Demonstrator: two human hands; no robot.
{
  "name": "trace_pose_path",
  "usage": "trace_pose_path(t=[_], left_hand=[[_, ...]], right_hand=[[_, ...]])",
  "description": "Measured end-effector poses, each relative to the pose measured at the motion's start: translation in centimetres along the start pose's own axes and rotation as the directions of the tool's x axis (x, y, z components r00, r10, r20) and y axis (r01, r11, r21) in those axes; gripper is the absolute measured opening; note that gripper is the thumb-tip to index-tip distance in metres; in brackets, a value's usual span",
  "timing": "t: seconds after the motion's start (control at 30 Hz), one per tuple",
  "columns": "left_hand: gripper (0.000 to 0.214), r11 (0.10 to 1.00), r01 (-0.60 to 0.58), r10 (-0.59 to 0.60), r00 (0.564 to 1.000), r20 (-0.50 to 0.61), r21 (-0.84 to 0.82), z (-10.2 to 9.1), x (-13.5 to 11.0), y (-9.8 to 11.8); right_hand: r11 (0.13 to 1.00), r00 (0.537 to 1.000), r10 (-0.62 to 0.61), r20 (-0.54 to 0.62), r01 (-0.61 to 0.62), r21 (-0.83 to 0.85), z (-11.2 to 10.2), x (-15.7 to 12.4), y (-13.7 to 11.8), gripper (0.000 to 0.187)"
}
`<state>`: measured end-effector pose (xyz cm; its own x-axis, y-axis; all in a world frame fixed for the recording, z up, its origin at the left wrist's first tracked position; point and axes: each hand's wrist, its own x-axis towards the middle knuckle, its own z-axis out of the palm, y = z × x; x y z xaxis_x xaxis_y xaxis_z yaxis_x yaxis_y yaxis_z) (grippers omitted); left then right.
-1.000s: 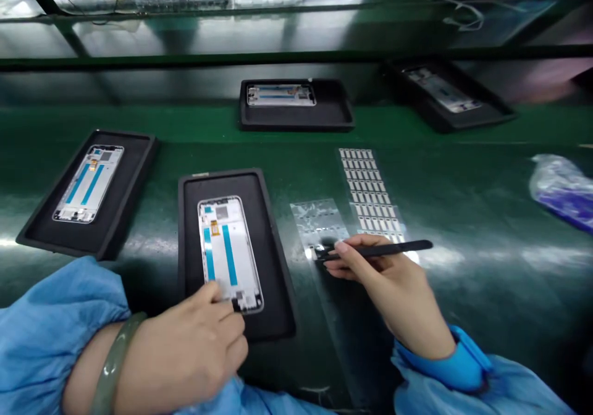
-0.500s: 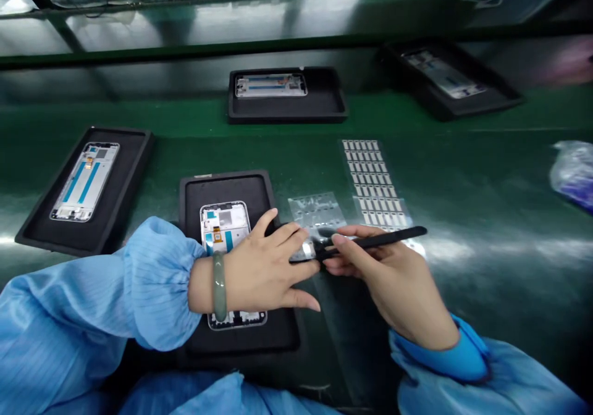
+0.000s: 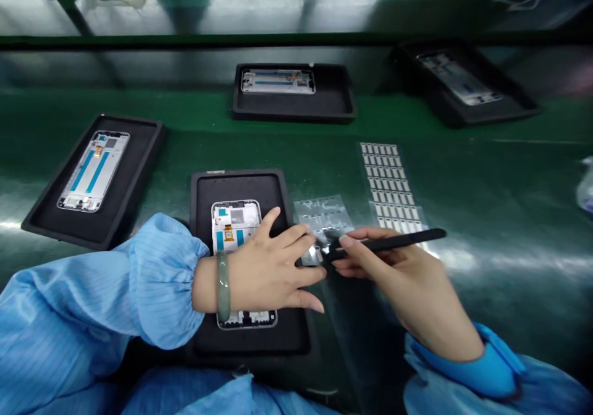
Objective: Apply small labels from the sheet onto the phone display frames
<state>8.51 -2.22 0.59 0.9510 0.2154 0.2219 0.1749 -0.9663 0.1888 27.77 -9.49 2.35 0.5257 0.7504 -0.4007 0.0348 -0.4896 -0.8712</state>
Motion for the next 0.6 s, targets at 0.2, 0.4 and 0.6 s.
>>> trace_pose_path(t=[0.2, 0.4, 0.6], left_hand=[[0.049, 1.0, 0.016, -0.016, 1.0, 0.001, -0.004, -0.2, 0.1, 0.1], [0.051, 1.0, 0.016, -0.016, 1.0, -0.008, -0.016, 0.3, 0.2, 0.3], [0.069, 0.996, 0.083, -0.083, 0.996, 0.007, 0.015, -4.0, -1.2, -2.1]], right_hand=[[0.997, 0.998, 0.047, 0.042, -0.049, 0.055, 0.2, 0.4, 0.8, 0.046], [0.978, 0.989, 0.106, 0.101, -0.123, 0.171, -0.1, 0.8, -0.7, 0.048], [0.931, 0.984, 0.121, 0.13, -0.158, 0.33, -0.1, 0.8, -2.9, 0.046]])
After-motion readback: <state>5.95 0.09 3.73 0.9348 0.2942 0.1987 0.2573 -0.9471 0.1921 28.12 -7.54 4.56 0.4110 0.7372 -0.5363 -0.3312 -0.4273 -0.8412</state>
